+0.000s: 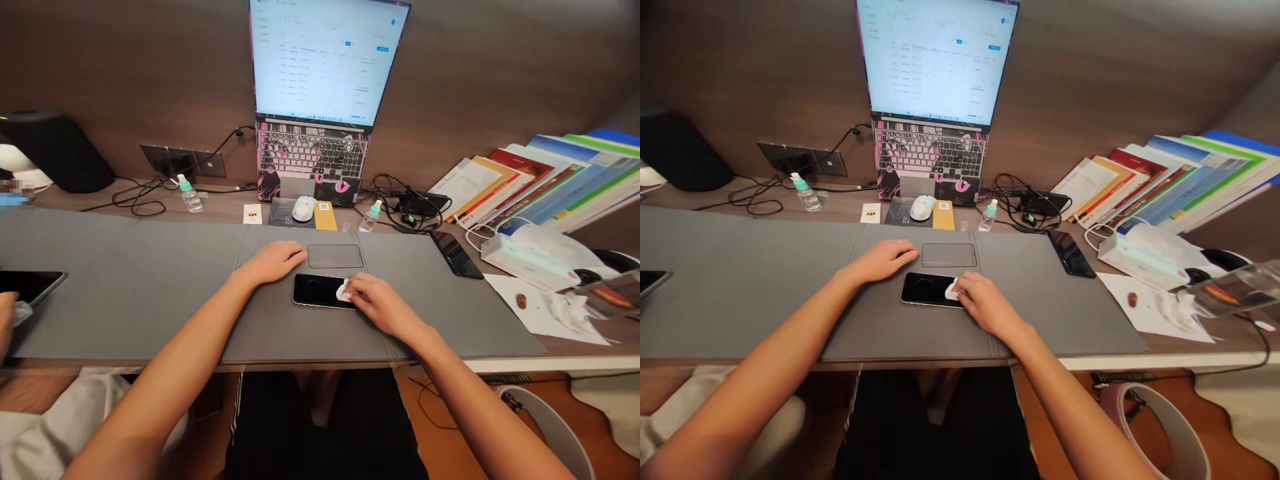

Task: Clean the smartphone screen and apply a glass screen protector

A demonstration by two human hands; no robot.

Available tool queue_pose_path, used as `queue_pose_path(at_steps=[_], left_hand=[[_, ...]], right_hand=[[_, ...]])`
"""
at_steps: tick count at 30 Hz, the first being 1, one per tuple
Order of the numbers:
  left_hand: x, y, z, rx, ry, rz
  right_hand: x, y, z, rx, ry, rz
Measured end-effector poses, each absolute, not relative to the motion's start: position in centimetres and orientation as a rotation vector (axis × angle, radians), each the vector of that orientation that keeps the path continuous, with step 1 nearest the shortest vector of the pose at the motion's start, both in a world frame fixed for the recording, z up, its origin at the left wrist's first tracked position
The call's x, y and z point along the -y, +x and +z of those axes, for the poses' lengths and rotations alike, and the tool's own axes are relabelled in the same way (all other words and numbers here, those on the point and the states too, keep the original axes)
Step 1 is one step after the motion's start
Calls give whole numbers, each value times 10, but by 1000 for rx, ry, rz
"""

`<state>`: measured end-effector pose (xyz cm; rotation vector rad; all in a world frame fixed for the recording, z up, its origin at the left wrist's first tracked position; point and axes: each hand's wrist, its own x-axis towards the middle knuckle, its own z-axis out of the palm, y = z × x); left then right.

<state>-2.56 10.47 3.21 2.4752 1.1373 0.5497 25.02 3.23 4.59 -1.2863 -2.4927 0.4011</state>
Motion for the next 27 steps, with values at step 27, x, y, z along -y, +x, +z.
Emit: queue_pose_path(at_steps=[27], left_hand=[[-110, -29, 27, -1158, 2494, 578]], right_hand=[[-35, 239, 54, 2504, -1527, 406]])
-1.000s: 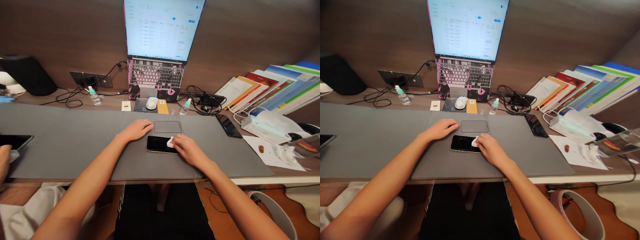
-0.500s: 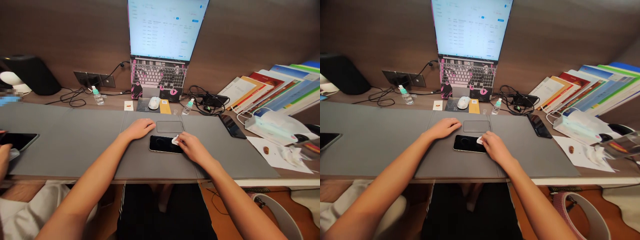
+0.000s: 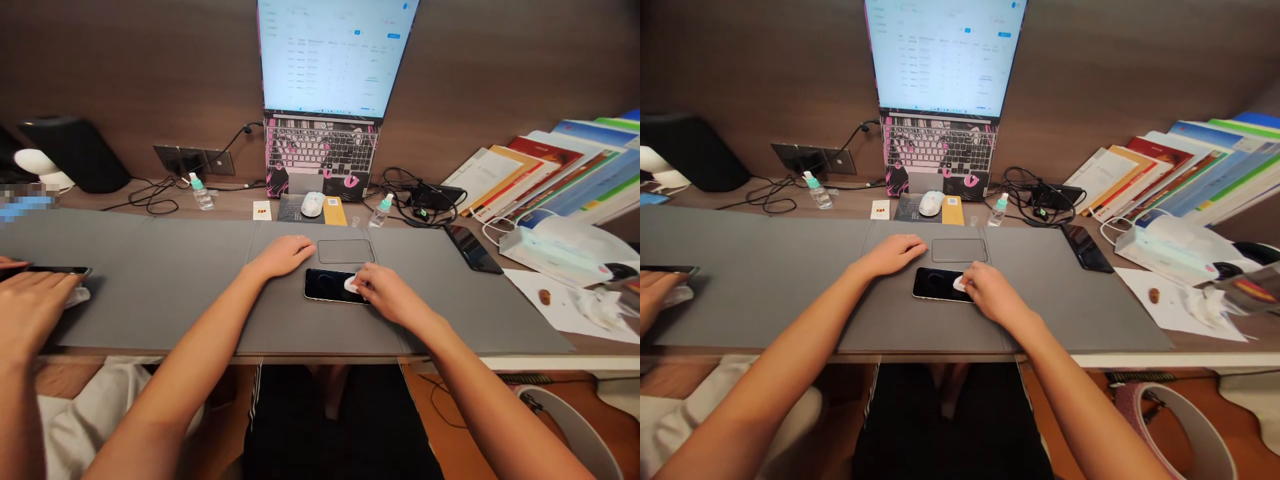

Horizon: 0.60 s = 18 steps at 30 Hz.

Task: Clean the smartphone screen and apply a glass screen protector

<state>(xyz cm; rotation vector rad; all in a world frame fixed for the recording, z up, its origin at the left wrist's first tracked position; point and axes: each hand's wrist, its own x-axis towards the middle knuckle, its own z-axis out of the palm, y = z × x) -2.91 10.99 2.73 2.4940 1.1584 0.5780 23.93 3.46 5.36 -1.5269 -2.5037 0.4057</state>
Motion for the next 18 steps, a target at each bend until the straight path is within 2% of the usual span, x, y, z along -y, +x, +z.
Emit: queue_pose_path(at_steps=[18], left_hand=[[-106, -28, 30, -1163, 2451, 534]], right_hand=[[-35, 233, 52, 2463, -1433, 456]])
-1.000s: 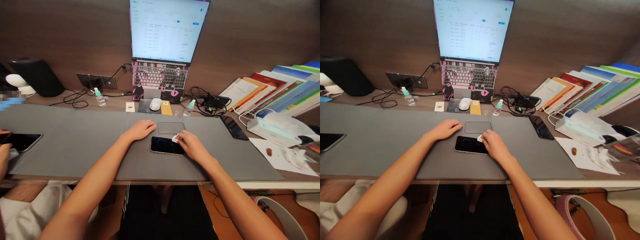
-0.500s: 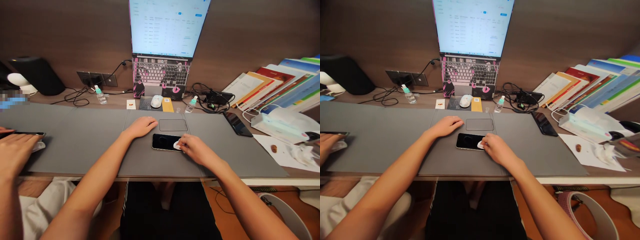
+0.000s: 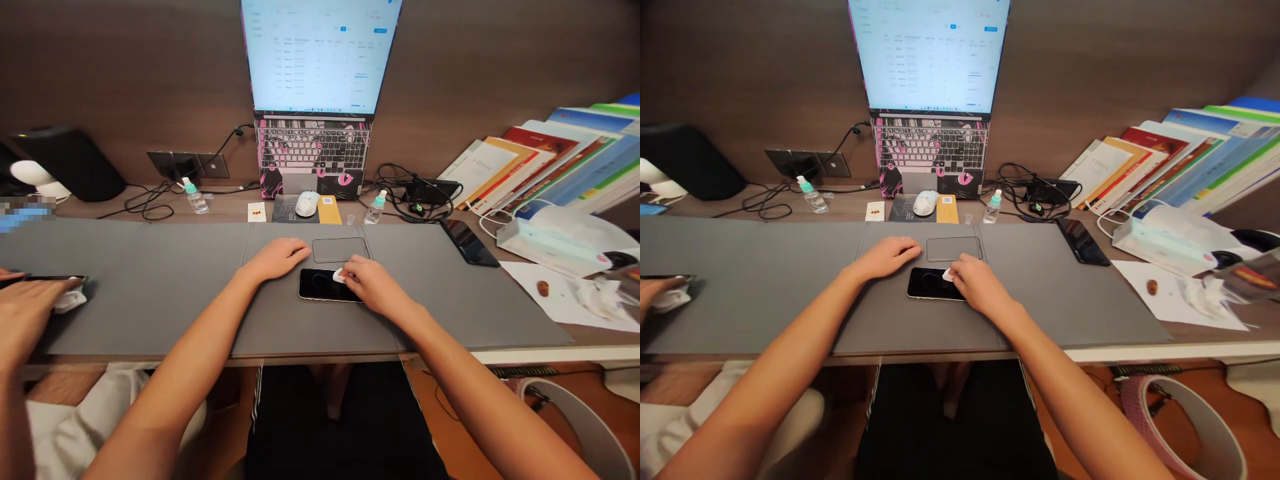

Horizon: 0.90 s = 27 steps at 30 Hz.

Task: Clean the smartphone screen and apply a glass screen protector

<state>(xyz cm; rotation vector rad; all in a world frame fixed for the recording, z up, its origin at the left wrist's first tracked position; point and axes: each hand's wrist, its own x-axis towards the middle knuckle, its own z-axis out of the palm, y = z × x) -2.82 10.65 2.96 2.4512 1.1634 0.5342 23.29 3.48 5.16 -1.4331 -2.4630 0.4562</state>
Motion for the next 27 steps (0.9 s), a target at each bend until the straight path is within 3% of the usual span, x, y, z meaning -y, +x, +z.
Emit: queue_pose_path(at_steps=[10, 20, 27], left_hand=[[-111, -27, 28, -1159, 2443, 495], [-108, -27, 30, -1159, 2443, 516], [-108, -27, 30, -1161, 2456, 528]], right_hand=[[-36, 279, 66, 1669, -1361, 1034], [-11, 276, 43, 2276, -1383, 506], [-11, 280, 56, 2172, -1482, 533]])
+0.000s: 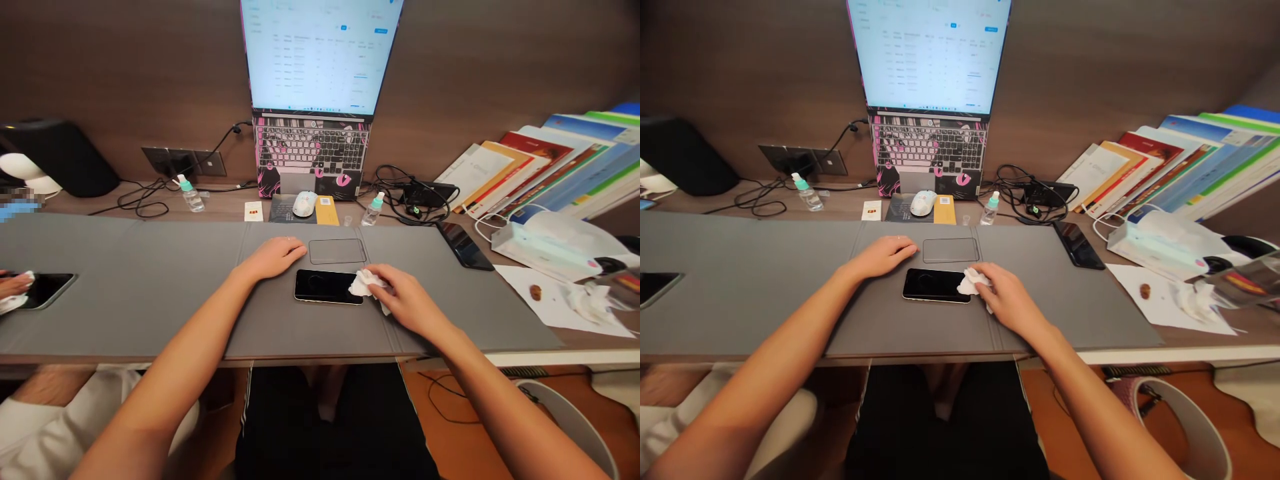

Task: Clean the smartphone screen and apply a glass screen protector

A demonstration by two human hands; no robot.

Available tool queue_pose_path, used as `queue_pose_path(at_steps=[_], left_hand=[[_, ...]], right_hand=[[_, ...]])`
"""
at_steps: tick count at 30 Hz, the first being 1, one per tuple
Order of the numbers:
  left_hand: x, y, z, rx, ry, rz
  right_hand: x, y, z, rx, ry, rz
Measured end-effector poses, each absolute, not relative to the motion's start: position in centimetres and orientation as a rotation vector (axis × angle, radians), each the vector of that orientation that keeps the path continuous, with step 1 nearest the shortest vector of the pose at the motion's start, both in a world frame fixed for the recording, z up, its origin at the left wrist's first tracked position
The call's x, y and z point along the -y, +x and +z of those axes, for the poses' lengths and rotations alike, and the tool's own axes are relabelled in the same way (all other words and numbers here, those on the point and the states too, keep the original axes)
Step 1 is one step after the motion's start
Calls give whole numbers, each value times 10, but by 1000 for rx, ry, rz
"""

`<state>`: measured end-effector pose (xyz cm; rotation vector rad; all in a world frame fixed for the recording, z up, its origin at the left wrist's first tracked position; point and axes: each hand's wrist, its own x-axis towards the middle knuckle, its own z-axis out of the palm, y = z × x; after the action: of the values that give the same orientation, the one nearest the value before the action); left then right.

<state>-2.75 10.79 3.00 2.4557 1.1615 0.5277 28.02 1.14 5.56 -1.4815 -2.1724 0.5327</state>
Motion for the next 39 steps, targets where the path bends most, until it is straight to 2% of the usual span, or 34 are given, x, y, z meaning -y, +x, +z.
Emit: queue_pose_path(at_steps=[3, 5, 13, 17, 23, 29, 39], left_hand=[[-109, -28, 29, -1160, 2462, 526], [-109, -28, 29, -1161, 2463, 525], [-107, -27, 31, -1158, 2457, 529], [-107, -27, 31, -1158, 2454, 511], [-108, -28, 28, -1152, 2461, 521], [-108, -28, 28, -1151, 2468, 514], [-108, -28, 29, -1144, 2470, 504]], right_hand=[[-12, 277, 62, 1952, -1510, 833], [-14, 276, 65, 1836, -1525, 896], [-23, 295, 76, 1756, -1497, 626], [-13, 292, 72, 1886, -1537, 235], [11, 283, 41, 2576, -1149, 285], [19, 287, 33, 2582, -1078, 123], [14, 272, 33, 2562, -1231, 173]])
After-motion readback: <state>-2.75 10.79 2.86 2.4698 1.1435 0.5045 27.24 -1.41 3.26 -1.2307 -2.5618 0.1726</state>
